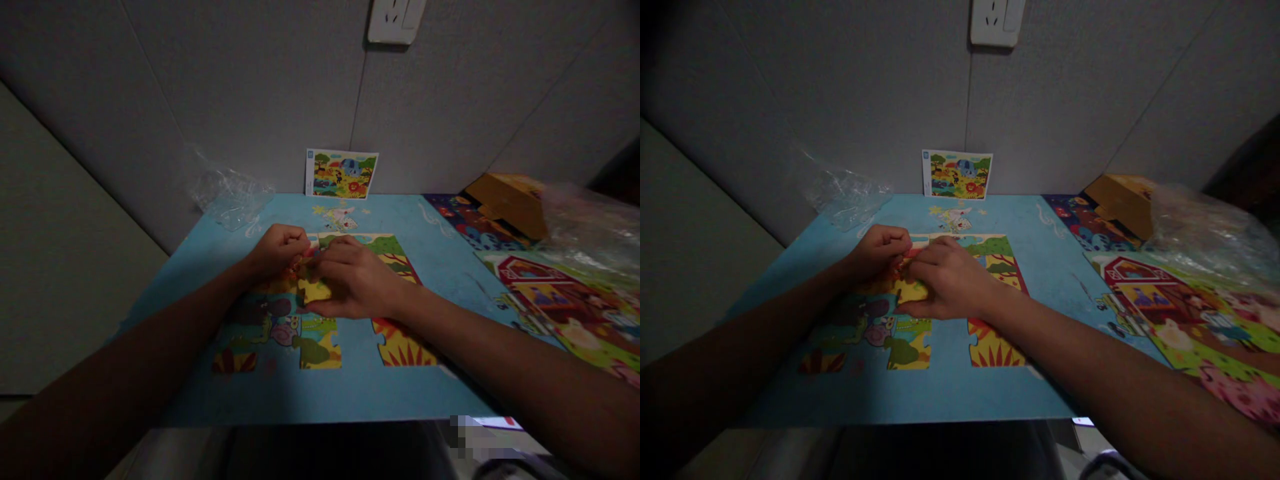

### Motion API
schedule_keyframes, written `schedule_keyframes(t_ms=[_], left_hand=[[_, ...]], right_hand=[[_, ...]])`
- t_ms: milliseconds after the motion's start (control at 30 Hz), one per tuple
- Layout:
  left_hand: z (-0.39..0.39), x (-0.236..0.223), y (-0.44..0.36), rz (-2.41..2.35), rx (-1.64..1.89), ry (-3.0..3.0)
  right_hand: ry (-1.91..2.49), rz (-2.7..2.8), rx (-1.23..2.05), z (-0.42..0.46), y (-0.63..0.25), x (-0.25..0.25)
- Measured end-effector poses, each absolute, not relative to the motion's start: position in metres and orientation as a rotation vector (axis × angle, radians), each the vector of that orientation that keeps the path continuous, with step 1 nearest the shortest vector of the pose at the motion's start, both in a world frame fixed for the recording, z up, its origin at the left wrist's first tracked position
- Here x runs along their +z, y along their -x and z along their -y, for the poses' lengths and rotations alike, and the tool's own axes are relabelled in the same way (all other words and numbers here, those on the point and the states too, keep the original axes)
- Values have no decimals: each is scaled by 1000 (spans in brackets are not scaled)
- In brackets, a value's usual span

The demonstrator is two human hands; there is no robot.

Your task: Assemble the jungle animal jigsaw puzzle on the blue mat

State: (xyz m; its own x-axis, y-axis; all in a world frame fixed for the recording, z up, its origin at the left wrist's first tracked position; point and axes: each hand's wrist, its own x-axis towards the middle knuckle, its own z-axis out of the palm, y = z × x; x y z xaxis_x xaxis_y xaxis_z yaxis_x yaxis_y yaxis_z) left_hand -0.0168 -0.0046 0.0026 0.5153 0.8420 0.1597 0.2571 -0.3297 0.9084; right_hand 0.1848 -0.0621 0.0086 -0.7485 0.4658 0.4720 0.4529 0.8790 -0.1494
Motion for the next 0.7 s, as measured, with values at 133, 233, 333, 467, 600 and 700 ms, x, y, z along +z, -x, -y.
schedule_keyframes(t_ms=[133,233,333,467,600,700], left_hand=[[2,5,13,-955,840,-1860],[2,5,12,-988,814,-1853],[1,4,13,-989,807,-1818],[0,3,16,-965,792,-1809],[0,3,18,-979,757,-1833],[1,4,18,-982,753,-1859]], right_hand=[[595,2530,30,77,-169,5],[516,2588,57,82,-160,2],[487,2672,130,80,-162,3],[582,2679,289,74,-181,15],[608,2734,491,69,-199,25],[618,2708,595,64,-206,25]])
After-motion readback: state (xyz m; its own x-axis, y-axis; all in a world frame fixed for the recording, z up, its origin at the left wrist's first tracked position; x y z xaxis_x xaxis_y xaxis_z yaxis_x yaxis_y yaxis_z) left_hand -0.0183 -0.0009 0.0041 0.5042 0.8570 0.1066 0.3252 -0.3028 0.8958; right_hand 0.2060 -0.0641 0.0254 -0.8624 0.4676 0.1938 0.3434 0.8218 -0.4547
